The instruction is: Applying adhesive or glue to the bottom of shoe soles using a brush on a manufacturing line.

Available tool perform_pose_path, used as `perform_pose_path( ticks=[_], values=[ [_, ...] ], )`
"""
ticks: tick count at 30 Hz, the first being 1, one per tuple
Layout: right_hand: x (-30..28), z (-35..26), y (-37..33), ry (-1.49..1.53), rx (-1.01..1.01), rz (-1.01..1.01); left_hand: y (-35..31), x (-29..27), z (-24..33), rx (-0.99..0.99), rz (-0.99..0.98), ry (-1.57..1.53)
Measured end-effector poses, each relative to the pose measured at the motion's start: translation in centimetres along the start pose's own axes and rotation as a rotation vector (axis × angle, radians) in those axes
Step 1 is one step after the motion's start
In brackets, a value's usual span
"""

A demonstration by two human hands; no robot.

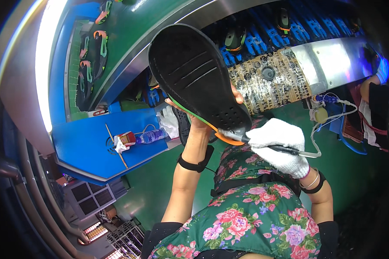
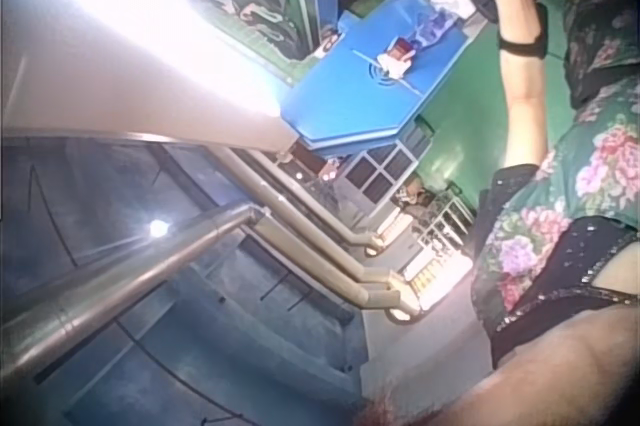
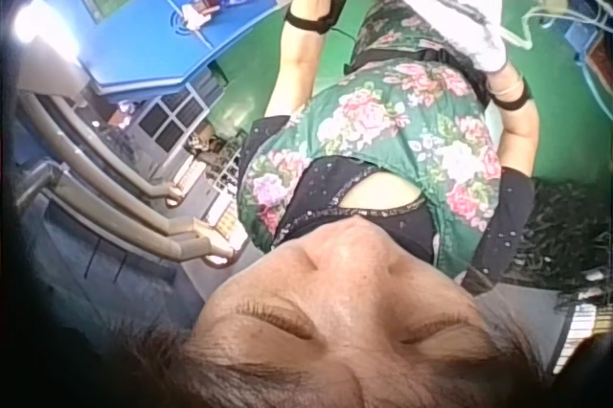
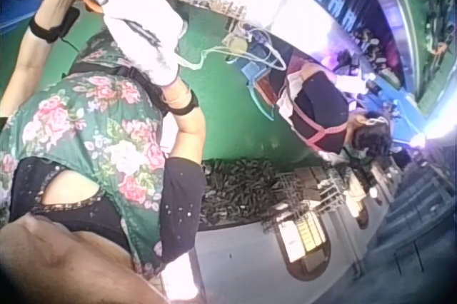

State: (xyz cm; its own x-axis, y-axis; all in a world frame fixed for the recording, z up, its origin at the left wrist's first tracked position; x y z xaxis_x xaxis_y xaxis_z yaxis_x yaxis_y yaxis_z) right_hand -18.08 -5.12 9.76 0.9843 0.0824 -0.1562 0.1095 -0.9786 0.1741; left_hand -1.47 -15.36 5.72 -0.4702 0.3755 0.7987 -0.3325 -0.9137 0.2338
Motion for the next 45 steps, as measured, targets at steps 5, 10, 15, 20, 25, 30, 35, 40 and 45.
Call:
perform_pose_path(
  ticks=[5, 10, 15, 20, 25, 30, 35, 40, 45],
  values=[
    [0.4, -1.4, -0.4, -0.074, -0.053, -0.023, -0.3, -1.2, -0.3, -0.012, 0.033, -0.027],
    [1.4, -2.3, -0.8, -0.036, -0.104, 0.029, -0.4, -2.3, -0.6, -0.023, 0.057, -0.056],
    [0.3, -2.2, -1.0, -0.062, -0.032, 0.096, -0.6, -2.7, -0.8, -0.044, 0.117, -0.111],
    [-0.1, -0.2, -1.8, -0.113, 0.077, 0.151, -0.8, -1.9, -1.0, -0.073, 0.124, -0.053],
    [-0.1, -0.4, -2.0, -0.131, 0.042, 0.13, -0.5, -0.7, -0.8, -0.077, 0.069, -0.027],
    [-0.3, -0.4, -2.3, -0.058, 0.016, 0.095, 0.2, 0.7, -0.2, -0.12, -0.036, 0.076],
    [-0.8, -1.0, -2.4, -0.01, -0.019, 0.092, 0.8, 2.3, 0.4, -0.066, -0.108, 0.199],
    [-0.1, -1.0, -3.0, -0.035, -0.111, 0.056, 0.9, 2.2, 0.2, -0.079, -0.123, 0.217],
    [0.1, -1.6, -3.3, -0.063, -0.197, 0.013, 0.7, 2.0, -0.1, -0.107, -0.109, 0.147]
  ],
)
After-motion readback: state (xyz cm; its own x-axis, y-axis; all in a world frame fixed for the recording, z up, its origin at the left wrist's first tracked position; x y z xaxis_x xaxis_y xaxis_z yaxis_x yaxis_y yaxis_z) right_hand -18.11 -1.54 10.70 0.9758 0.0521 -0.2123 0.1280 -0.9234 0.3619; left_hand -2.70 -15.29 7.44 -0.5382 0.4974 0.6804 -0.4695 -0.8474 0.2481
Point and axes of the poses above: each hand's wrist, its own y-axis towards the middle knuckle, its own x-axis out of the palm, z = x × y, the point moved 6 cm from there along y, towards the middle knuckle, and after that the axes turned 13 degrees about x, right-handed, at the moved point
